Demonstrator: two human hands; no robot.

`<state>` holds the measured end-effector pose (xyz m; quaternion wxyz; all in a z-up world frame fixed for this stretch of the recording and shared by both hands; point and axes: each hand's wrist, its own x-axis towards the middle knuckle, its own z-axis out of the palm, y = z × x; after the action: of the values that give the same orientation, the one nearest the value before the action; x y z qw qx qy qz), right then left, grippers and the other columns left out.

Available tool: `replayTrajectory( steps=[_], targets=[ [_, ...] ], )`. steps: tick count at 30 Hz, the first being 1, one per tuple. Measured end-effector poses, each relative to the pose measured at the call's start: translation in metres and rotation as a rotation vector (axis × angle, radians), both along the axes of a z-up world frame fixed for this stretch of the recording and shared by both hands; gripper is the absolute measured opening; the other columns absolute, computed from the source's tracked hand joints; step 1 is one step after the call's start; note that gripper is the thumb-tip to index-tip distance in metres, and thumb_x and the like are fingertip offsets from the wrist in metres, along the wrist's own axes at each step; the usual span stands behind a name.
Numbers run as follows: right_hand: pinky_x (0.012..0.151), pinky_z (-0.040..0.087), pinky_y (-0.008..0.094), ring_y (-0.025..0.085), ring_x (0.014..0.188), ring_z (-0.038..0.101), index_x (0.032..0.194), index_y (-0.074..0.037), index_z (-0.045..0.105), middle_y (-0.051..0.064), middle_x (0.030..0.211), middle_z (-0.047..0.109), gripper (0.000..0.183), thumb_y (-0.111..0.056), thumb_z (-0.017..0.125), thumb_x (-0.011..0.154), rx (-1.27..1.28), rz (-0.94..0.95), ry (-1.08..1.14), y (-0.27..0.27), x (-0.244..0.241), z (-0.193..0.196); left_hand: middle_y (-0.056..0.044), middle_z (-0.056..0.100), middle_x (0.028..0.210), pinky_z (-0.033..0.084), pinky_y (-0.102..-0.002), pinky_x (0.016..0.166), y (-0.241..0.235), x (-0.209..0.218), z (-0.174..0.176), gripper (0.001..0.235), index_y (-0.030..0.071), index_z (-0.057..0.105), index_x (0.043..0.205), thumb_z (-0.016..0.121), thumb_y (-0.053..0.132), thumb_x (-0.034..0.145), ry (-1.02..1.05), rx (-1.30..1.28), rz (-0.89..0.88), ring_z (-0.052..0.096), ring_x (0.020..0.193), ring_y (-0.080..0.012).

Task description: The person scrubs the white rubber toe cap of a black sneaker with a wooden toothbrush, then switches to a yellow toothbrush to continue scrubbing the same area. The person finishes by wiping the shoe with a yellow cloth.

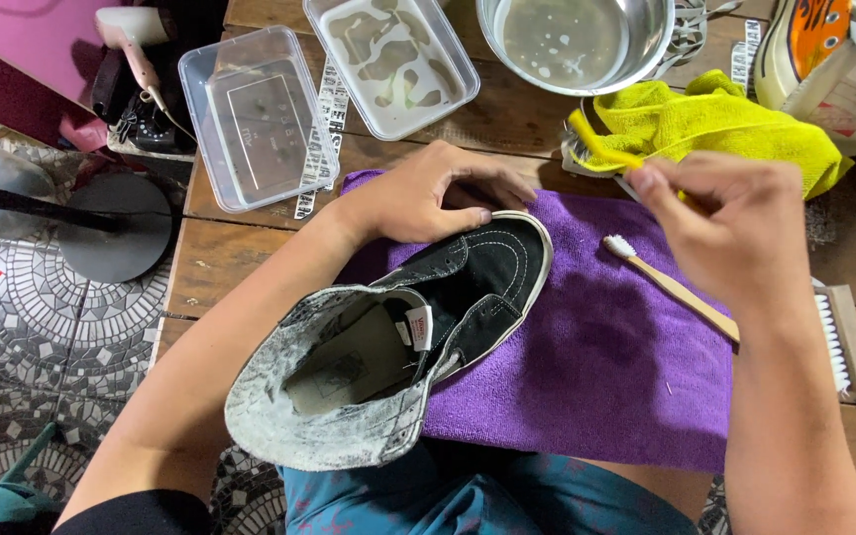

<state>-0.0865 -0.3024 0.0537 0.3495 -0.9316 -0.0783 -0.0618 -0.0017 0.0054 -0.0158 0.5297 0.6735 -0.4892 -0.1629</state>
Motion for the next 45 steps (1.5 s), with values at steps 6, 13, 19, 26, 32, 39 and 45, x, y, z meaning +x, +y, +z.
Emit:
replayTrajectory(
  steps=[6,13,19,26,32,39,45],
  targets=[
    [0.069,0.045,0.026,0.008,0.071,0.059,0.09,-0.004,0.086,0.003,0.079,0.075,0.019,-0.006,0.08,0.108,0.051,0.111,0.078,-0.001,-0.009,-0.026,-0.013,0.078,0.145,0.061,-0.036,0.118,-0.001,-0.002,0.003,0.039,0.005,0.07,0.143,0.066,0.003,0.104,0.047,0.032,0.032,0.08,0.128,-0.0224],
    [0.074,0.045,0.028,0.012,0.079,0.054,0.136,-0.003,0.084,-0.001,0.088,0.074,0.031,-0.009,0.072,0.108,0.053,0.226,0.213,-0.016,-0.004,-0.035,-0.015,0.077,0.146,0.067,-0.035,0.112,-0.001,-0.002,0.001,0.045,0.006,0.067,0.15,0.067,0.004,0.105,0.15,0.056,0.054,0.079,0.13,-0.0233],
    [0.066,0.038,0.029,0.013,0.072,0.047,0.147,-0.015,0.081,-0.003,0.077,0.054,0.042,-0.008,0.07,0.107,0.081,0.321,0.236,-0.001,-0.007,-0.035,-0.018,0.081,0.138,0.068,-0.035,0.113,-0.002,-0.004,0.005,0.043,0.005,0.065,0.151,0.066,0.004,0.108,0.148,0.032,0.037,0.08,0.13,-0.0242],
    [0.065,0.043,0.033,0.017,0.063,0.052,0.144,-0.008,0.081,0.001,0.076,0.064,0.039,-0.006,0.073,0.106,-0.052,0.283,0.102,0.004,-0.011,-0.042,-0.012,0.084,0.135,0.064,-0.033,0.111,-0.006,-0.005,0.007,0.034,0.005,0.073,0.142,0.072,0.014,0.11,0.022,0.079,0.124,0.081,0.126,-0.0209],
    [0.06,0.045,0.039,0.021,0.053,0.048,0.139,-0.009,0.084,0.012,0.081,0.079,0.037,-0.006,0.074,0.104,-0.137,0.237,0.079,0.003,-0.017,-0.042,-0.012,0.082,0.138,0.067,-0.029,0.109,-0.008,-0.006,0.006,0.038,0.008,0.071,0.146,0.075,0.017,0.109,0.04,0.084,0.142,0.082,0.126,-0.0184],
    [0.063,0.049,0.04,0.024,0.057,0.061,0.138,-0.003,0.083,0.013,0.095,0.086,0.033,-0.004,0.072,0.106,-0.146,0.285,0.036,0.003,-0.016,-0.041,-0.012,0.082,0.139,0.069,-0.03,0.107,-0.006,-0.004,0.003,0.041,0.008,0.067,0.151,0.072,0.008,0.11,0.051,0.076,0.101,0.083,0.124,-0.0191],
    [0.064,0.046,0.045,0.029,0.056,0.058,0.136,-0.002,0.083,0.014,0.076,0.074,0.031,-0.007,0.071,0.109,-0.194,0.332,0.004,0.002,-0.017,-0.041,-0.014,0.079,0.145,0.062,-0.036,0.113,-0.002,0.001,0.002,0.04,0.005,0.067,0.151,0.067,0.014,0.112,-0.023,0.038,0.04,0.084,0.125,-0.024]
  ],
)
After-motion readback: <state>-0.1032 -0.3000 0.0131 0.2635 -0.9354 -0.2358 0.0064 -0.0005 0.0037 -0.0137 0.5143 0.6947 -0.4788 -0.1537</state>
